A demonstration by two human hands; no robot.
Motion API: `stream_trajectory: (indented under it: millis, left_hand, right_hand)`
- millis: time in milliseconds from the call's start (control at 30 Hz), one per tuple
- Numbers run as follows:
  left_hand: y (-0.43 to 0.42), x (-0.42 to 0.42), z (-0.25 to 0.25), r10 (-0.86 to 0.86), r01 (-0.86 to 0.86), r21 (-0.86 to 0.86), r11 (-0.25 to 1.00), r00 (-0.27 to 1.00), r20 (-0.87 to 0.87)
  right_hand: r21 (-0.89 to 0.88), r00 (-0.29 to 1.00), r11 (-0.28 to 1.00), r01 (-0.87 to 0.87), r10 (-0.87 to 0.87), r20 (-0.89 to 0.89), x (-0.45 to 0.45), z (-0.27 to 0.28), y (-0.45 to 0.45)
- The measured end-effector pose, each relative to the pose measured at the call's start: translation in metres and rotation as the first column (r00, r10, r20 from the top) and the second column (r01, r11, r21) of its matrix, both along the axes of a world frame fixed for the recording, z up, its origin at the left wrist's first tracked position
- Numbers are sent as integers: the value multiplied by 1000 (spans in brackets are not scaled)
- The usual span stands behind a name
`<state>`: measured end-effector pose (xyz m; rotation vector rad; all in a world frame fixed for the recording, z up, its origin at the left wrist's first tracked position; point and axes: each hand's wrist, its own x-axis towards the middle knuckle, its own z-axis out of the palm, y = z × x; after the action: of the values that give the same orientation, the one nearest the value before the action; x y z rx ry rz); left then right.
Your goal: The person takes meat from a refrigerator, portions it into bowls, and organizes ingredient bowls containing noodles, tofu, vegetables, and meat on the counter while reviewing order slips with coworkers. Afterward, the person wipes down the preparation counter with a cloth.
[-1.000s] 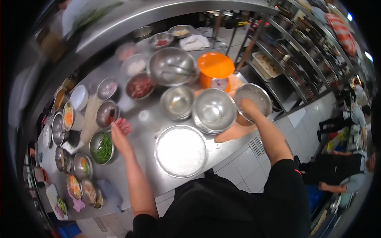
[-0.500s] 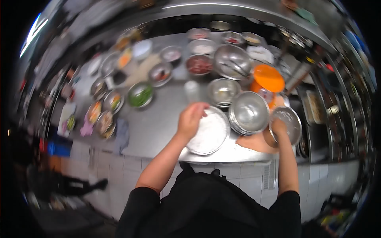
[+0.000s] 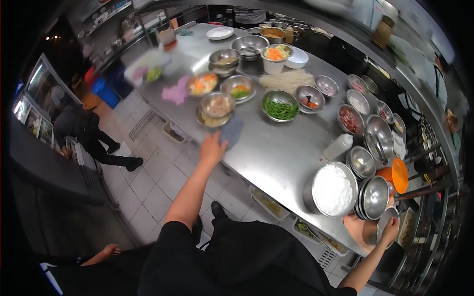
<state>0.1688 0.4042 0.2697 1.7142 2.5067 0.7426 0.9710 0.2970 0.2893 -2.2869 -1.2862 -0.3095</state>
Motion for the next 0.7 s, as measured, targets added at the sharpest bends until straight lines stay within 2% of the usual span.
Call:
stream_trajectory:
  millis: [33,100,133,167,233,300,333,367,400,433,467,500,567,600,633,700]
  left_hand:
    - [4,-14,-16,6,-6,3,1000,1000,7]
    - [14,-32,-51,-219,220,37,975,976,-8]
    - [18,-38,-52,-270,268,36,963,962,44]
    - [23,-41,-53,-314,312,38,949,945,95]
    - [34,-47,-60,-443,434,91,896,884,148]
    - [35,-50,-55,-552,552,85,830,786,279]
    - [33,-51,-56,-598,603,80,794,749,285]
    - [27,-56,-48,-644,653,78,753,709,288]
    - [18,-65,-42,-660,669,122,734,658,361]
    - [0,-74,-22,-674,682,165,712,601,430]
    - [-27,-99,-14,-648,647,156,746,653,392]
    - [-41,-116,-15,-619,635,126,762,658,429]
    - [-69,-148,-26,-518,603,10,798,677,523]
    - [-82,-166,-38,-452,592,-76,803,687,569]
    - [-97,-185,-74,-372,553,-140,822,706,603]
    - [-133,-228,-151,-282,471,-181,863,748,601]
  right_hand:
    - [3,1000,1000,-6,6,7,-18,11,3]
    - [154,983,982,-110,130,-127,-100,51,9]
    - [238,957,955,-175,222,-189,-149,66,17]
    - [240,955,953,-184,232,-186,-191,69,31]
    - [320,854,855,-407,481,-199,-275,64,58]
    - [291,815,825,-485,547,-192,-398,63,86]
    - [272,742,810,-520,586,-326,-467,66,99]
    - [353,650,709,-611,703,-288,-522,49,116]
    - [192,635,721,-666,683,-361,-569,45,126]
    - [241,552,658,-713,740,-385,-612,16,145]
    - [311,421,570,-761,798,-432,-692,-4,164]
    - [213,440,551,-807,801,-406,-722,-21,173]
    - [85,553,547,-833,831,68,-762,-45,168]
    - [56,572,573,-817,819,-42,-770,-50,171]
    - [21,603,612,-790,783,-152,-771,-51,175]
    - [-39,614,619,-785,767,-184,-758,-52,175]
